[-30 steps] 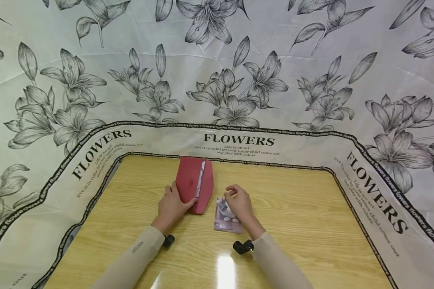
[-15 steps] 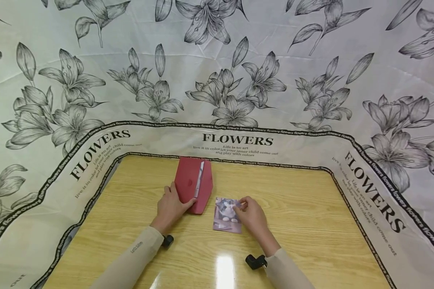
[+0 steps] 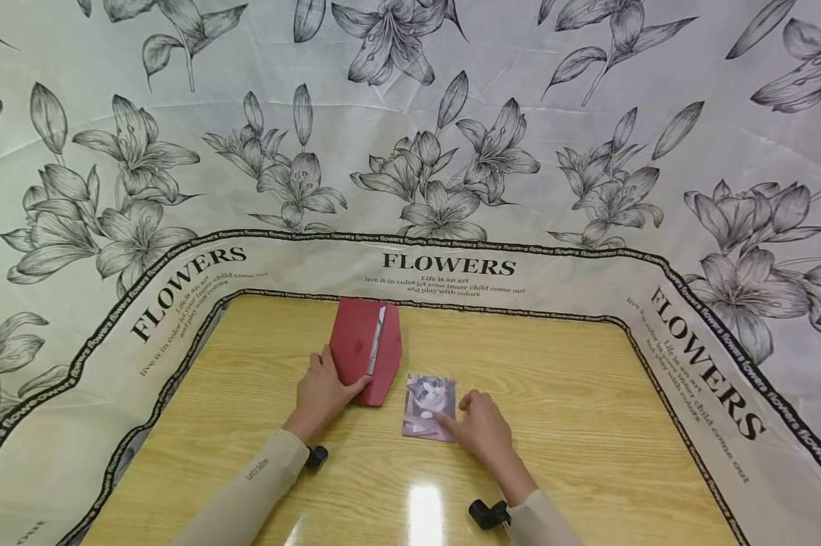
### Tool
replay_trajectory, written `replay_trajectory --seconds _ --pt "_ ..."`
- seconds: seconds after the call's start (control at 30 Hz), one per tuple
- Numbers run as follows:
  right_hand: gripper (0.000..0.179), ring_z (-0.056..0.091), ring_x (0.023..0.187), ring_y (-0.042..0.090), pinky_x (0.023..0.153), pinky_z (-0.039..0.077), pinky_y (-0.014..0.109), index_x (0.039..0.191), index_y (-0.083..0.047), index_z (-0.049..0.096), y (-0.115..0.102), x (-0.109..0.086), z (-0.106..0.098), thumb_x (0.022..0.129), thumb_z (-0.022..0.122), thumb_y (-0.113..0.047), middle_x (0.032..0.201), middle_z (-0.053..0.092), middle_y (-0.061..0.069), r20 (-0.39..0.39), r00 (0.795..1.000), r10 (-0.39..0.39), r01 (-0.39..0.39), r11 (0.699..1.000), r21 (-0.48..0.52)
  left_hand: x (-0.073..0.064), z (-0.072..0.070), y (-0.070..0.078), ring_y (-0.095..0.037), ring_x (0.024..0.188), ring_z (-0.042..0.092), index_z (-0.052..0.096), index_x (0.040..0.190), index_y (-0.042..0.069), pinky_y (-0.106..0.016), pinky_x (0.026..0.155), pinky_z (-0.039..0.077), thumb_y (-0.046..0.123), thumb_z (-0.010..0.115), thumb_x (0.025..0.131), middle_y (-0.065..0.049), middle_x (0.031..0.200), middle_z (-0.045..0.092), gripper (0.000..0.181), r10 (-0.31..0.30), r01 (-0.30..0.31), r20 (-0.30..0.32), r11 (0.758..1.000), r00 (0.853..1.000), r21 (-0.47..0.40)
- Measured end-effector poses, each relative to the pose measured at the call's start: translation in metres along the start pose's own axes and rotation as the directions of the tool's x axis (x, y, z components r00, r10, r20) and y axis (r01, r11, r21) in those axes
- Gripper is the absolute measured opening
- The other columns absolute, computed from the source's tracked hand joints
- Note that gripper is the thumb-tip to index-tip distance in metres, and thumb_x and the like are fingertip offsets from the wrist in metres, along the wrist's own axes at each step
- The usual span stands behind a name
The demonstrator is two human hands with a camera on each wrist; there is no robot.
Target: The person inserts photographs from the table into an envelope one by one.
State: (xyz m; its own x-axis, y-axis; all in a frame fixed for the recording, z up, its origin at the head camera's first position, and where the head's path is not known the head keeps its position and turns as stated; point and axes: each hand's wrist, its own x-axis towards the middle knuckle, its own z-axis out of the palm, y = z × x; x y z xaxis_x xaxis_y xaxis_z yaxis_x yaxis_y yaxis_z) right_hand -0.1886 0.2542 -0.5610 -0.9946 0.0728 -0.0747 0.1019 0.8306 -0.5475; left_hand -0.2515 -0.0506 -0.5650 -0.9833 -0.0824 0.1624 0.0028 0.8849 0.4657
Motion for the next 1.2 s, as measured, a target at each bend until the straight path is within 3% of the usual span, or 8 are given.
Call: replay_trajectory --seconds 0.53,0.83,1.1,1.2 --pt "0.069 0.061 0.087 0.026 0.070 0.052 0.048 0.098 -0.007 0.065 -0.003 -0.003 0.008 0.074 0.091 -0.066 0.101 0.062 0.008 -0.028 0.999 -0.016 0.012 0.991 -0.133 0.000 -0.002 0.000 -0.032 0.082 0.067 0.035 0.159 -0.008 -0.048 0.072 0.062 0.073 0.078 0.085 -0.027 0.124 0.054 0.118 -0.002 0.002 0.014 1.000 1.000 -0.008" --pt "0.060 0.061 0.086 0.024 0.071 0.052 0.050 0.099 -0.006 0.066 -0.011 -0.004 0.006 0.076 0.095 -0.054 0.102 0.064 0.009 -0.009 1.000 -0.020 0.020 0.996 -0.083 0.001 -0.003 0.000 -0.034 0.085 0.068 0.036 0.159 -0.008 -0.050 0.073 0.062 0.072 0.078 0.085 -0.028 0.124 0.054 0.117 0.000 0.000 0.016 1.000 1.000 -0.010" --pt "0.056 0.051 0.073 0.019 0.061 0.038 0.036 0.106 -0.007 0.056 -0.016 -0.008 0.005 0.083 0.094 -0.041 0.087 0.058 0.005 0.007 0.999 -0.038 0.038 0.999 -0.020 0.001 -0.004 0.000 -0.032 0.082 0.065 0.037 0.158 -0.009 -0.049 0.072 0.062 0.071 0.079 0.085 -0.026 0.119 0.054 0.116 0.002 -0.002 0.009 1.000 1.000 -0.021" --pt "0.053 0.053 0.070 0.018 0.061 0.038 0.035 0.109 -0.008 0.055 -0.016 -0.008 0.005 0.085 0.093 -0.036 0.085 0.061 0.003 0.010 0.999 -0.044 0.044 0.999 -0.001 0.001 -0.005 -0.001 -0.030 0.080 0.064 0.037 0.158 -0.009 -0.048 0.071 0.062 0.071 0.079 0.085 -0.025 0.117 0.054 0.116 0.004 -0.004 0.008 1.000 1.000 -0.023"
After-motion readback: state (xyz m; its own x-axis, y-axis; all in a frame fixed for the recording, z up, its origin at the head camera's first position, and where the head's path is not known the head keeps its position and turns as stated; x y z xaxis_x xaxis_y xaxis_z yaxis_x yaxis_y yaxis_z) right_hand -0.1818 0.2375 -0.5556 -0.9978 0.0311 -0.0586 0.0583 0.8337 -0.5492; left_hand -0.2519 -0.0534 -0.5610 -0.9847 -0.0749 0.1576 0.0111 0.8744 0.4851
